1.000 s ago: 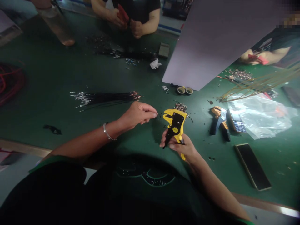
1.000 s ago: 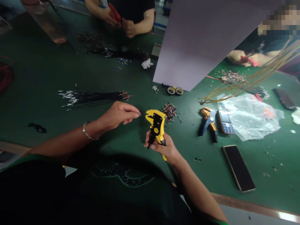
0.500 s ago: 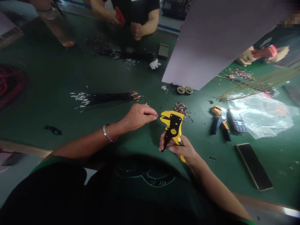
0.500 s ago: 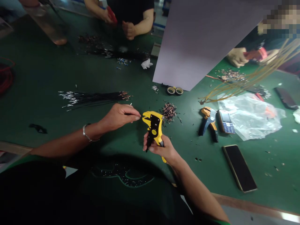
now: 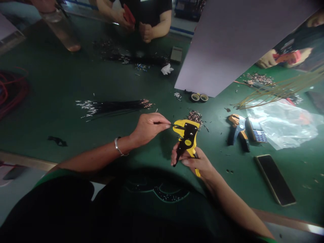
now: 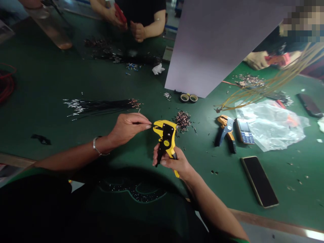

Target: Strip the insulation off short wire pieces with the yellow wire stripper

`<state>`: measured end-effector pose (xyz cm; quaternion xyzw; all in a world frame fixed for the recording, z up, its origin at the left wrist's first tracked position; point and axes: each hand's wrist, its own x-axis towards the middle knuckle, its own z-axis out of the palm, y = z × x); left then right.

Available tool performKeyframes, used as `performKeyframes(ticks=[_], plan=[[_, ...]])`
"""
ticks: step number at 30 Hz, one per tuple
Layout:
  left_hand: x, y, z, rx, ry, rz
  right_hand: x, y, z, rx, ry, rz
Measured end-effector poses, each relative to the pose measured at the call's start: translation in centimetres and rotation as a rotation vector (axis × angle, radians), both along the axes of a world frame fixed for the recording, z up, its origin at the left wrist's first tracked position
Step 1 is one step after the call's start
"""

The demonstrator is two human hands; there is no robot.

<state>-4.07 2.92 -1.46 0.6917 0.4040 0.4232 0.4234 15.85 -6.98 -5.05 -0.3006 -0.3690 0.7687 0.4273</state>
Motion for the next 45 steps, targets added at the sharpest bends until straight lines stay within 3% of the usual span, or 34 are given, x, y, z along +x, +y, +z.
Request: performKeyframes(ticks=[8, 15, 22, 27, 36, 45], plan=[[0.5, -0.6, 0.3, -0.274, -0.103, 0.087, -0.2, -0.2, -0.5, 0.015, 0.034, -0.007], [0.9, -0.8, -1.0, -0.315, -0.214, 0.125, -0.6, -0.2, -0.4, 0.011, 0.05, -0.023], [1.0, -0.9, -1.7, -0.188, -0.158, 0.129, -1.0, -0.2, -0.4, 0.0, 0.075, -0.001], [1.0, -0.7, -1.3, 0.036, -0.076, 0.162, -1.1, -0.1, -0.2, -0.008, 0.078, 0.004], [1.1, -1.0, -2.0, 0.313, -0.028, 0.194, -1.3, -0.1, 0.2, -0.049, 0.085, 0.004], [1.1, -1.3, -2.1, 0.44, 0.007, 0.179, -1.3, -0.2, -0.2, -0.018, 0.096, -0.001]])
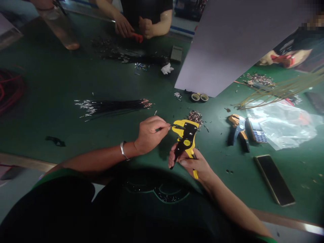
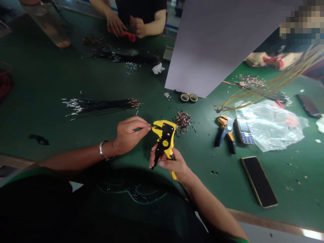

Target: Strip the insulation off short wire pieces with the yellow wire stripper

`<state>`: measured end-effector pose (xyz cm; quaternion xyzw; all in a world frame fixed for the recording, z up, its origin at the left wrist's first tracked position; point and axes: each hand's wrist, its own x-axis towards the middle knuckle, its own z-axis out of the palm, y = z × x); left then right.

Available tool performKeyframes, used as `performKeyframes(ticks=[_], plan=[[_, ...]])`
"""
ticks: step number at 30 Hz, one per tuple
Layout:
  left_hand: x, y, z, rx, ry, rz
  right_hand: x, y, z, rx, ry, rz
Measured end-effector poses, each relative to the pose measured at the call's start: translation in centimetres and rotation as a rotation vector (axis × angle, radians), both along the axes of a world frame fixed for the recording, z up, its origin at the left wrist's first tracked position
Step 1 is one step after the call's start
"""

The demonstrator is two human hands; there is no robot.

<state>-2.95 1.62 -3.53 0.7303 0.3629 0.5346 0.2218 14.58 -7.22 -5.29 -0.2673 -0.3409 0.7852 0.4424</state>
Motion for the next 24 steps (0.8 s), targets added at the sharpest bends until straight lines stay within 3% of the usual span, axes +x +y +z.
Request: performKeyframes(ticks=[6, 15, 24], plan=[[-0.2, -0.1, 0.0, 0.011, 0.03, -0.013, 0.0, -0.1, -0.4, 0.022, -0.02, -0.029], [-0.3, -0.2, 0.1, -0.027, 0.028, -0.036, -0.1, -0.1, 1.0, -0.028, -0.007, -0.047], [-0.3, -0.2, 0.2, -0.01, 0.009, -0.047, 0.0, -0.2, 0.9, -0.03, -0.015, -0.053]])
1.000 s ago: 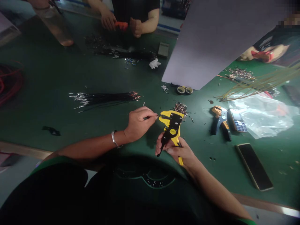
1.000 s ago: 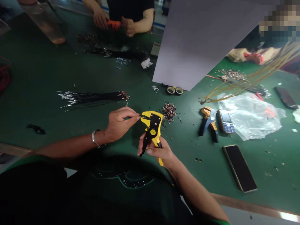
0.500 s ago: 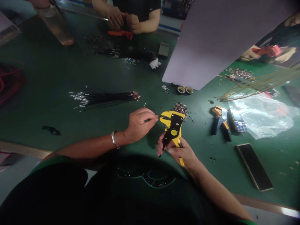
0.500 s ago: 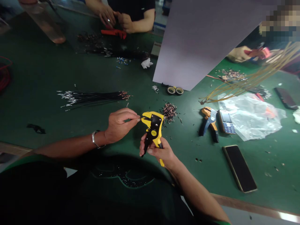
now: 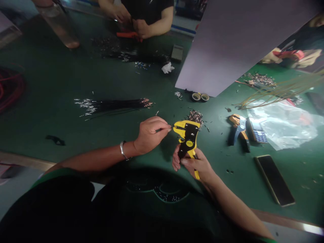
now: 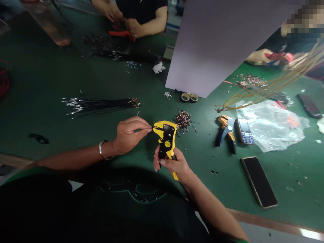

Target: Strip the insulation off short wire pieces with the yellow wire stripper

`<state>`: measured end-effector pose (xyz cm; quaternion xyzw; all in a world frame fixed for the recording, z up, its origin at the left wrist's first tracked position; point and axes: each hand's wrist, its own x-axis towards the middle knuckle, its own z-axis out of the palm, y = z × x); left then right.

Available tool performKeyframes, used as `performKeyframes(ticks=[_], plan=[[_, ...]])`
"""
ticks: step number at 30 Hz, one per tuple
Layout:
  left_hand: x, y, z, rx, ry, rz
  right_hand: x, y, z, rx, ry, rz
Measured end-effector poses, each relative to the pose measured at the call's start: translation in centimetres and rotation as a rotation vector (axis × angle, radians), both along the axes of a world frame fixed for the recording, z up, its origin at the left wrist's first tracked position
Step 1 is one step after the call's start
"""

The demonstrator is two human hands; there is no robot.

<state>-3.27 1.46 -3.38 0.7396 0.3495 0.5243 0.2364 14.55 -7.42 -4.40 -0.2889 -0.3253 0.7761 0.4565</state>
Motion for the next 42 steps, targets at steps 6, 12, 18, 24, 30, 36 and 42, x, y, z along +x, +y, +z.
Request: performKeyframes(ticks=[6, 12, 18, 24, 30, 36, 42], plan=[[0.0, 0.0, 0.2, -0.056, -0.008, -0.011, 0.0, -0.2, -0.5, -0.021, -0.007, -0.022], [-0.2, 0.1, 0.3, -0.082, -0.016, -0.012, 0.0, -0.3, -0.7, -0.037, -0.008, -0.044], [-0.2, 0.4, 0.0, -0.117, -0.006, -0.01, 0.1, -0.4, -0.4, -0.076, -0.034, -0.037], [-0.2, 0.6, 0.0, -0.126, -0.004, -0.027, 0.1, -0.5, -0.7, -0.074, -0.043, -0.048], [-0.2, 0.7, 0.0, -0.16, 0.016, -0.035, 0.1, -0.4, -0.5, -0.061, -0.071, -0.03], [-0.1, 0.9, -0.4, -0.159, 0.009, -0.049, 0.1, -0.3, -0.6, -0.045, -0.091, -0.032], [-0.2, 1.1, -0.7, -0.144, 0.038, -0.054, 0.1, -0.3, -0.8, -0.068, -0.076, -0.037]])
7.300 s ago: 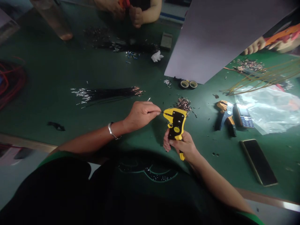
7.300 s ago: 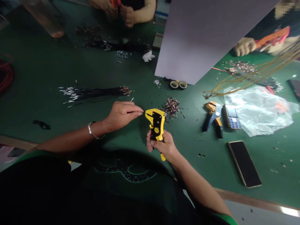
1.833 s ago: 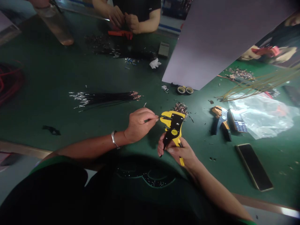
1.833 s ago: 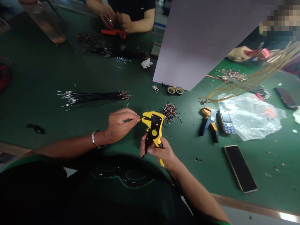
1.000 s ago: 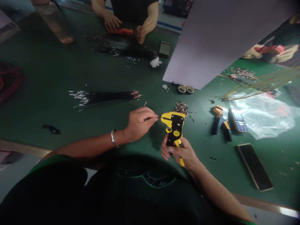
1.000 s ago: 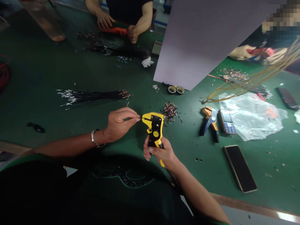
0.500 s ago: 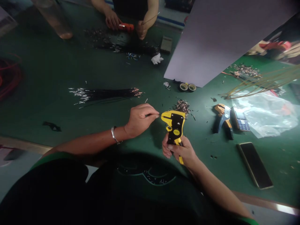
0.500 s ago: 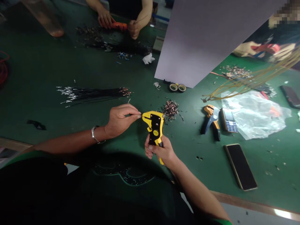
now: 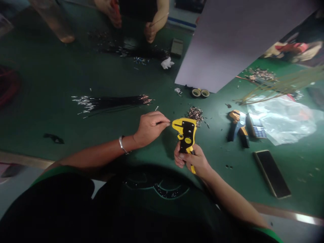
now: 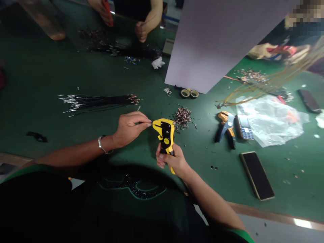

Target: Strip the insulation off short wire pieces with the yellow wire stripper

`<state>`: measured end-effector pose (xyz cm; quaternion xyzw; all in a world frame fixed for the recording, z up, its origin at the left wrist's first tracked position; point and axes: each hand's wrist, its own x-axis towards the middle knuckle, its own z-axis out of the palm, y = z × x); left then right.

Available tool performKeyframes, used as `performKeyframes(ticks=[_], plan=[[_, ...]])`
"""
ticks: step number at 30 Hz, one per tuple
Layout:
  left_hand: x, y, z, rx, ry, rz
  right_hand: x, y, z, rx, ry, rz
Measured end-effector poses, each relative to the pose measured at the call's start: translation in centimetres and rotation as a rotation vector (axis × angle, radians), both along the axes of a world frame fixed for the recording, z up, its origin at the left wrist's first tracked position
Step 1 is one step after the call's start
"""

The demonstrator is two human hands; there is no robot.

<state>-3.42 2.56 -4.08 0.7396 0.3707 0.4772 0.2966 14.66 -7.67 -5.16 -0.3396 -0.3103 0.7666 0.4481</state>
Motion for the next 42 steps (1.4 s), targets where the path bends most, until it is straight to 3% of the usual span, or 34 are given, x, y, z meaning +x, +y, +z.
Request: performKeyframes(ticks=[5, 18, 29, 42], plan=[[-0.1, 0.0, 0.2, -0.01, 0.082, 0.003, 0.1, 0.3, -0.1, 0.015, 0.004, -0.004], [-0.6, 0.5, 0.2, 0.273, 0.251, 0.025, 0.7, 0.7, 0.2, 0.011, 0.004, -0.019], [-0.7, 0.8, 0.4, 0.268, 0.24, 0.023, 0.6, 0.6, 0.5, 0.02, -0.009, -0.04], [-0.8, 1.2, 0.4, 0.229, 0.195, -0.009, 1.0, 0.4, 0.8, 0.022, 0.041, 0.075]])
